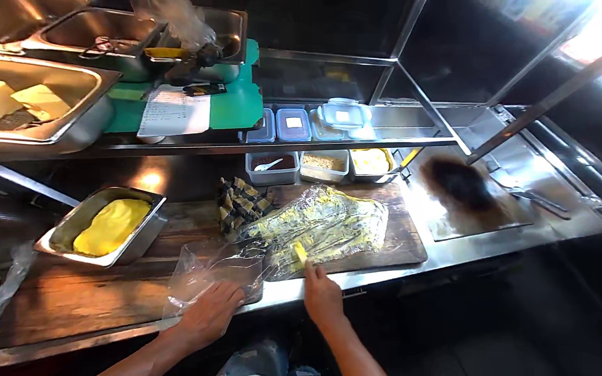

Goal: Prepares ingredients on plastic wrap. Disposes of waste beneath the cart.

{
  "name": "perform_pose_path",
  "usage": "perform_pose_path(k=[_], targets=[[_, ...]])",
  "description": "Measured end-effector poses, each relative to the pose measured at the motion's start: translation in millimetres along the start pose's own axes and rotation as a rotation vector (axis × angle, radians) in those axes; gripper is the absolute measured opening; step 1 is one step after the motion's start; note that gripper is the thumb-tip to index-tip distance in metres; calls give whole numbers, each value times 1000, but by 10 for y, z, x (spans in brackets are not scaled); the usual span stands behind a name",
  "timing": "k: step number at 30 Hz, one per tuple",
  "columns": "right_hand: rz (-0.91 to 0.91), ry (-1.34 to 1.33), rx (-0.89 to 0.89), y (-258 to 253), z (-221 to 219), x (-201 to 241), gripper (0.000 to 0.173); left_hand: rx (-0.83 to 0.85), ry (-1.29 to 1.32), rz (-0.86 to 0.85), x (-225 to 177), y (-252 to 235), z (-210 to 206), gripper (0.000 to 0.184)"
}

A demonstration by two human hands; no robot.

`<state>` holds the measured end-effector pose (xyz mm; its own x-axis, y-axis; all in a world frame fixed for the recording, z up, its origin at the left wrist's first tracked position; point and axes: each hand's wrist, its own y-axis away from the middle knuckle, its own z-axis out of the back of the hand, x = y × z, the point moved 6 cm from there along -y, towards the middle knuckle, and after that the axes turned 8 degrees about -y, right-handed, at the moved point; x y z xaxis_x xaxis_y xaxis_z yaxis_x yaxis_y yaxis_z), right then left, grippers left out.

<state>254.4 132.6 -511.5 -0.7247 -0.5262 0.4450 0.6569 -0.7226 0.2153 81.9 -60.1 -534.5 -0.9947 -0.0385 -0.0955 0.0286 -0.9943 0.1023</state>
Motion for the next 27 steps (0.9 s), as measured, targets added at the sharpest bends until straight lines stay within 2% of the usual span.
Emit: perform_pose_path(k=[2,5,11,16,19,20,22,24,27], targets=[[-44,39,-14,-31,-9,-80,45,-59,-2,5,11,-2,-22,33],[-184,89,82,-325,252,-353,48,-116,4,11,15,18,-53,35],[-280,125,113,-881,636,-814,53,-93,-8,49,20,-5,-92,36],[-370,31,-18,-1229,907,-1208,42,-12,57,88,43,8,-91,38],[-249,-28,-164,-1175,968,-1000,42,-30,273,179,162,-33,34,46],[-186,-28,-158,-1126,903,-823,43,-119,286,228,220,-53,101,50],[-111,10,-6,-1056,653,-446,46,-253,219,316,318,-100,153,59],[-111,59,152,-1103,434,-213,49,-200,154,361,354,-139,37,69],[-182,71,209,-1337,380,-234,51,-51,40,340,362,-111,-198,79]])
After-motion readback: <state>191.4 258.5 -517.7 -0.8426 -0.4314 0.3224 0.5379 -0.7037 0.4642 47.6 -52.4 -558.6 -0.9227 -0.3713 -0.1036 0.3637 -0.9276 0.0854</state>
